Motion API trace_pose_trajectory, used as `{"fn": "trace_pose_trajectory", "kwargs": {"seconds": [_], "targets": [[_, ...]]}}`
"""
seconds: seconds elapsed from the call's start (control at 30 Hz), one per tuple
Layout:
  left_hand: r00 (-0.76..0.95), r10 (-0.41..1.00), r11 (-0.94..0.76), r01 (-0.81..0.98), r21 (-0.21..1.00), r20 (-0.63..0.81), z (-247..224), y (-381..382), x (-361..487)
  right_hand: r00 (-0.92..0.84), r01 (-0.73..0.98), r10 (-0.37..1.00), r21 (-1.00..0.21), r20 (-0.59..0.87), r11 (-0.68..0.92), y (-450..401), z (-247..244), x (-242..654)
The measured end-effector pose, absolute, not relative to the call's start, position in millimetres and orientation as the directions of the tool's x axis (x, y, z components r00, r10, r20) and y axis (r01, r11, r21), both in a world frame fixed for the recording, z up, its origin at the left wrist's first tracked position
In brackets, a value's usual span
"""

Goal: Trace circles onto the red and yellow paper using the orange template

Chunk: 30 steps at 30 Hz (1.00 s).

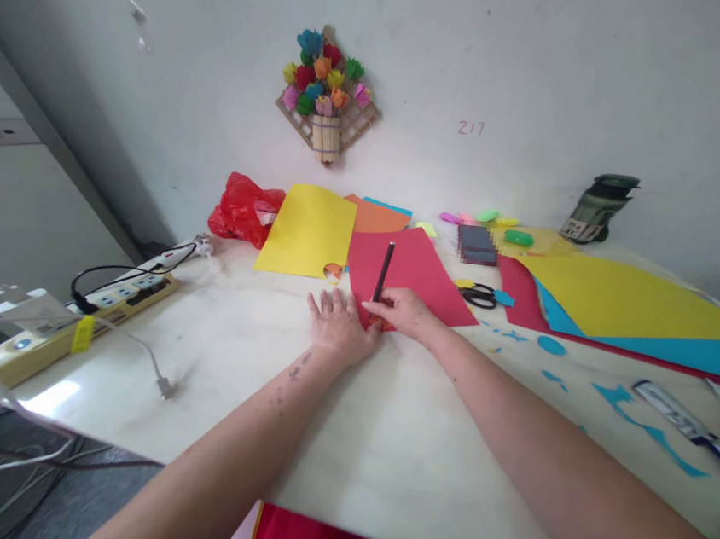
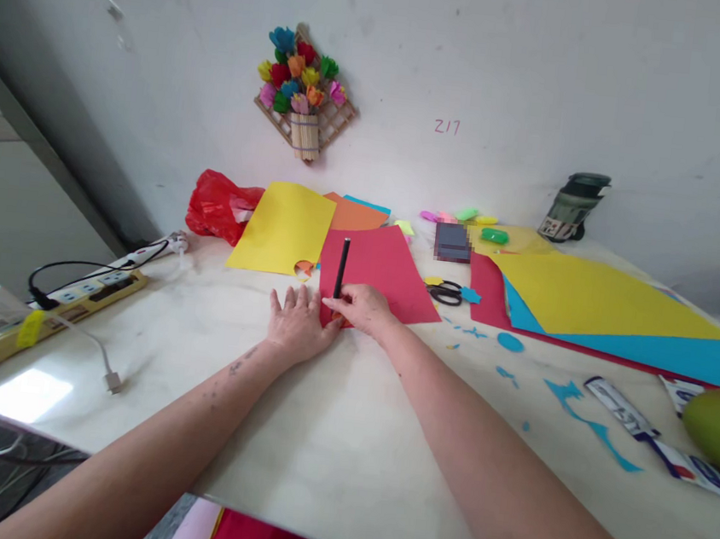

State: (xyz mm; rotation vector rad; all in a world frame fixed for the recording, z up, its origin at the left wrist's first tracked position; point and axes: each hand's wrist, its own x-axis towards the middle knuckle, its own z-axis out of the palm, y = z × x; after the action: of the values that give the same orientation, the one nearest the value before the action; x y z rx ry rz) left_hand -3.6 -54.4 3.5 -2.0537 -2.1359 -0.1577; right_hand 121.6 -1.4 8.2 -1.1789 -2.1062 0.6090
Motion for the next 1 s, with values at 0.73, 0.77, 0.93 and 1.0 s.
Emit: {"fn": "trace_pose_trajectory", "kwargs": {"seconds": [0.73,0.77,0.93,1.0], "targets": [[-0.043,0.986,0.05,0.998,-0.038,0.159,2.1,-51.6,-7.6,-0.391,0.612,0.873,-0.626,0.291,0.483,-4.3,12.1,121.9],[-0.043,0.987,0.048,0.998,-0.029,0.154,2.7,-51.5,-7.8,-0.387,0.61,0.874,-0.629,0.293,0.482,-4.3,12.1,121.7],[-0.043,0.993,0.041,0.999,0.025,0.108,5.7,-49.0,-9.2,-0.36,0.601,0.883,-0.649,0.301,0.466,-3.4,10.7,120.2],[-0.04,0.994,0.037,0.999,0.033,0.101,6.1,-47.7,-10.2,-0.358,0.595,0.883,-0.655,0.304,0.466,-2.5,9.8,119.9]]}}
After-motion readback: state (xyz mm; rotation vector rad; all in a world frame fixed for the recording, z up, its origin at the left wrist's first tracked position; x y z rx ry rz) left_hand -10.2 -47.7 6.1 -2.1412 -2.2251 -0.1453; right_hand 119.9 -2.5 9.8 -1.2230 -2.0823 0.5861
